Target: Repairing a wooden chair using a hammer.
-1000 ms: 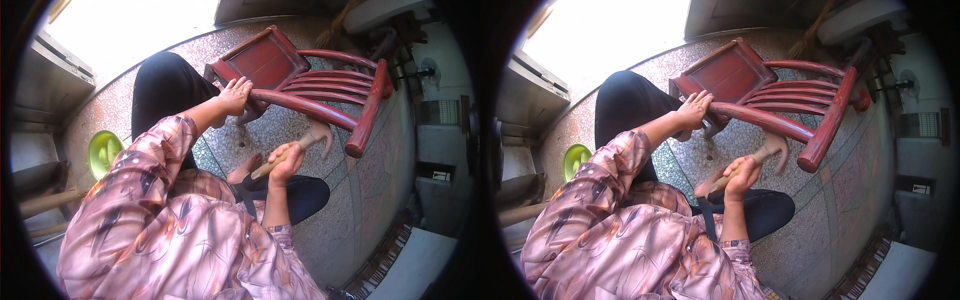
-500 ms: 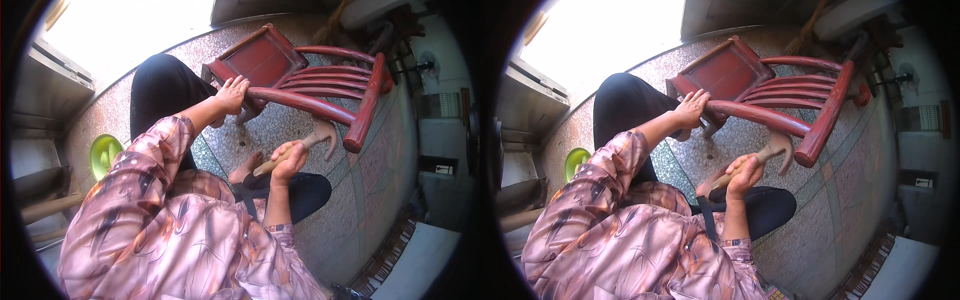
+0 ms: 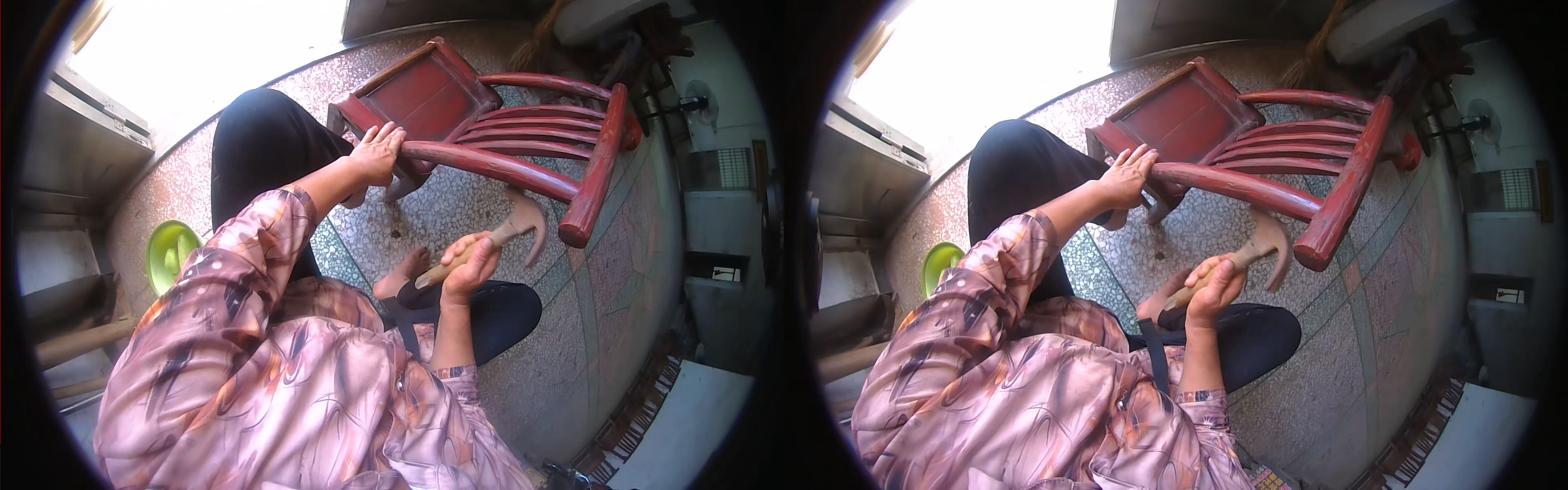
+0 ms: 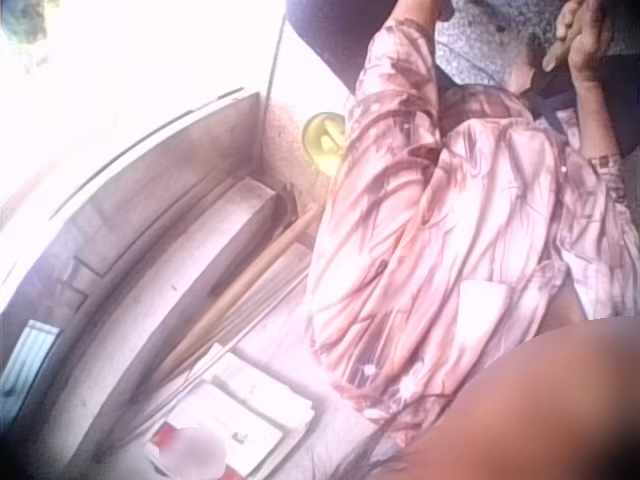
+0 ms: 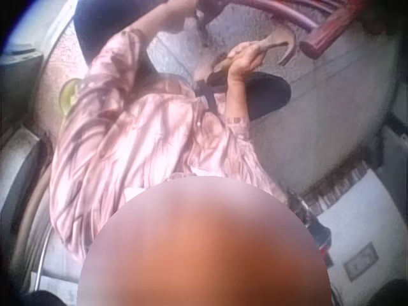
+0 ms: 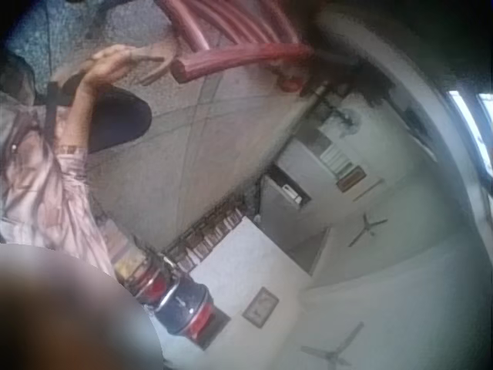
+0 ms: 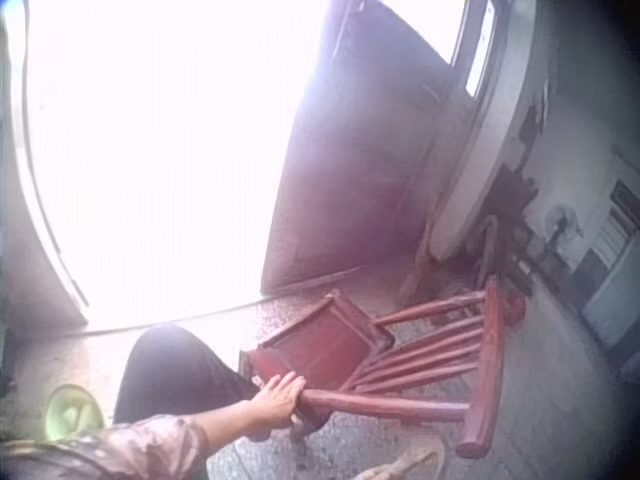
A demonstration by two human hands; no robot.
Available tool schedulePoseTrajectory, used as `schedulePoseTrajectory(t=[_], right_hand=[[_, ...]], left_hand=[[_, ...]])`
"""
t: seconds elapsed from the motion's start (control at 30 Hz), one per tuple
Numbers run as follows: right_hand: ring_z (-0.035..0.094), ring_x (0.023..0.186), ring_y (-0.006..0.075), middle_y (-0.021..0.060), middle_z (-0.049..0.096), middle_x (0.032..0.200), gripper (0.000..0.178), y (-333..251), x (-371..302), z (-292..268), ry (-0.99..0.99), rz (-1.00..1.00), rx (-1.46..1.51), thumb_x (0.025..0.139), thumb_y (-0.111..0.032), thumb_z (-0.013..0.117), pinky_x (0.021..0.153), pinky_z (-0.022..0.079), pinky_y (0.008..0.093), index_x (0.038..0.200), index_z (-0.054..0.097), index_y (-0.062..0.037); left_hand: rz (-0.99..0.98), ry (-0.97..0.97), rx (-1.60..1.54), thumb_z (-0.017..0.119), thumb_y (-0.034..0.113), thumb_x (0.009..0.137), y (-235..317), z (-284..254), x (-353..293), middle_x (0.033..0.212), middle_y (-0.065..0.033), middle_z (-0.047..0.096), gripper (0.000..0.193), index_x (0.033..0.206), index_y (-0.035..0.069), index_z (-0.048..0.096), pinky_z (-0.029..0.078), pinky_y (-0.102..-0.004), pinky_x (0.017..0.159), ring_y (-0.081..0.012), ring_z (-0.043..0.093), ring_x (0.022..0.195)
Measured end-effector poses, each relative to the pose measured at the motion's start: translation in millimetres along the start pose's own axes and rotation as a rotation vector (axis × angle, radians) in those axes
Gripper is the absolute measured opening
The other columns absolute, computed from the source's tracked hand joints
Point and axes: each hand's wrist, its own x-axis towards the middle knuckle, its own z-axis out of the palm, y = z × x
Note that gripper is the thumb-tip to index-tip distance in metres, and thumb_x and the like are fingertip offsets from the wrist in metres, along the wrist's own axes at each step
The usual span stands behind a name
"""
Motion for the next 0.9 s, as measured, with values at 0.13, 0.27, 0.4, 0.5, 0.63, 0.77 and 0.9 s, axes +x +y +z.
schedulePoseTrajectory(t=[0.13,0.27,0.4,0.5,0.63,0.77,0.9], right_hand=[[0.041,0.038,0.0109,0.0034,0.043,0.057,0.027,21.7,5.0,-1.3,-0.061,0.074,-0.050,0.096,-0.032,0.045,0.035,0.037,0.0255,0.085,0.043,-0.0071],[0.040,0.035,0.0115,0.0030,0.043,0.056,0.025,31.4,20.0,3.6,-0.238,0.464,-0.502,0.096,-0.030,0.045,0.033,0.035,0.0261,0.085,0.043,-0.0071],[0.042,0.040,0.0122,0.0040,0.043,0.060,0.031,4.8,6.8,-5.5,-0.062,0.204,-0.138,0.095,-0.037,0.044,0.036,0.037,0.0255,0.089,0.040,-0.0078],[0.043,0.043,0.0130,0.0049,0.043,0.062,0.037,-9.3,2.2,-1.8,0.041,-0.004,0.032,0.095,-0.045,0.041,0.038,0.038,0.0258,0.089,0.039,-0.0083],[0.039,0.037,0.0118,0.0013,0.041,0.054,0.035,43.5,11.0,-17.2,-0.059,0.287,-0.084,0.094,-0.042,0.045,0.035,0.035,0.0258,0.083,0.043,-0.0096],[0.040,0.036,0.0096,0.0007,0.042,0.055,0.028,31.4,13.1,8.2,-0.115,0.448,-0.281,0.095,-0.033,0.047,0.034,0.035,0.0242,0.088,0.044,-0.0063],[0.041,0.038,0.0105,0.0018,0.042,0.059,0.025,13.6,6.0,-4.9,-0.032,0.154,-0.145,0.097,-0.031,0.043,0.035,0.037,0.0227,0.093,0.039,-0.0070]], left_hand=[[0.047,0.018,0.009,0.062,0.009,0.067,5.4,0.2,5.8,0.144,-0.0182,0.028,0.080,0.137,-0.002,0.025,0.012,-0.0433,0.114,-0.0289,0.013,0.140],[0.020,-0.030,-0.014,0.061,0.008,0.065,4.5,4.4,1.0,0.145,-0.0169,0.028,0.082,0.137,-0.002,0.025,0.012,-0.0430,0.114,-0.0279,0.013,0.140],[0.007,0.004,-0.006,0.061,0.007,0.065,-0.5,2.8,2.9,0.144,-0.0167,0.029,0.081,0.137,-0.001,0.025,0.012,-0.0434,0.114,-0.0280,0.014,0.140],[0.001,0.004,-0.001,0.060,0.006,0.065,-1.1,1.6,1.7,0.144,-0.0168,0.029,0.080,0.137,-0.001,0.026,0.012,-0.0437,0.114,-0.0283,0.014,0.140],[0.024,0.011,0.008,0.059,0.005,0.065,9.5,-2.8,4.2,0.144,-0.0167,0.029,0.080,0.137,-0.001,0.025,0.013,-0.0440,0.113,-0.0285,0.013,0.140],[0.015,-0.016,0.019,0.062,0.007,0.065,5.0,2.5,2.5,0.145,-0.0155,0.028,0.082,0.138,-0.001,0.024,0.013,-0.0449,0.113,-0.0277,0.013,0.140],[-0.002,0.010,0.008,0.060,0.006,0.065,-0.1,3.5,3.3,0.145,-0.0155,0.028,0.081,0.138,-0.001,0.024,0.013,-0.0448,0.113,-0.0276,0.013,0.140]])
